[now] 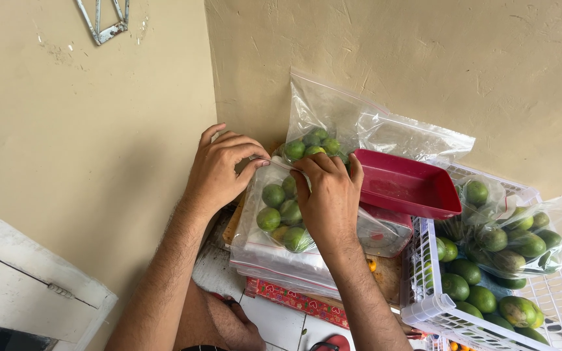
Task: Weighing green fruits on a scale and packing them into plastic zip-lock bags.
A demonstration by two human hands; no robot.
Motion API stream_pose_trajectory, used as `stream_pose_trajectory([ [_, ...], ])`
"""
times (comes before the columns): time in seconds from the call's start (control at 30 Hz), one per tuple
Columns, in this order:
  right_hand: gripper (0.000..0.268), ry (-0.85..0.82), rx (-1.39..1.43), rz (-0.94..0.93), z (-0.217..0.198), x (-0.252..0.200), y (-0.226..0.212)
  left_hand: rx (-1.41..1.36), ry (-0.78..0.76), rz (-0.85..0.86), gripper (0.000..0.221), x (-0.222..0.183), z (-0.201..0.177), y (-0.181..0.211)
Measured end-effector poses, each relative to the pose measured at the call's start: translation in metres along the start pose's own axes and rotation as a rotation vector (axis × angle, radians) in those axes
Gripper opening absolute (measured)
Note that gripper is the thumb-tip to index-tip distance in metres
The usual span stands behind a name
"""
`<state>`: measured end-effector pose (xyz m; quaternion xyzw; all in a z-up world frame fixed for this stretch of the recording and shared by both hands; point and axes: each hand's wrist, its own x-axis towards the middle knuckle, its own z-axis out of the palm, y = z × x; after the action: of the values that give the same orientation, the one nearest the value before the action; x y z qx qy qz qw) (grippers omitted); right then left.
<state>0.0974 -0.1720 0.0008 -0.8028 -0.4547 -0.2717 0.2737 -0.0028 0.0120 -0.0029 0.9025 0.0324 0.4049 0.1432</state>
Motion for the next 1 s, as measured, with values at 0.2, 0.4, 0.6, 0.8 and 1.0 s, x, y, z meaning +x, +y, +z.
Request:
stream_pose_trajectory([
  [0.2, 0.004, 0.001, 0.089, 0.013, 0.000, -0.001, 0.001, 0.004, 0.015, -0.034, 0.011, -0.001, 0.004, -0.003],
  [0.4, 0.003, 0.060, 0.058, 0.008, 0.006, -0.007, 0.012, 0.011, -0.013, -0.050, 0.012, 0.001, 0.003, 0.000],
  [0.6, 0.007, 0.032, 0.100, 0.002, -0.009, -0.003, 0.004, 0.132, -0.041, 0.127, 0.008, 0.008, 0.014, 0.017],
  [0.8, 0.008, 0.094, 0.035, 0.017, -0.002, -0.015, 0.020, 0.120, -0.011, 0.126, 0.003, 0.006, 0.021, 0.013],
  [1.0, 0.010, 0.036, 0.036, 0.057, -0.015, -0.014, 0.015, 0.153, -0.026, 0.119, 0.003, 0.009, 0.025, 0.012],
])
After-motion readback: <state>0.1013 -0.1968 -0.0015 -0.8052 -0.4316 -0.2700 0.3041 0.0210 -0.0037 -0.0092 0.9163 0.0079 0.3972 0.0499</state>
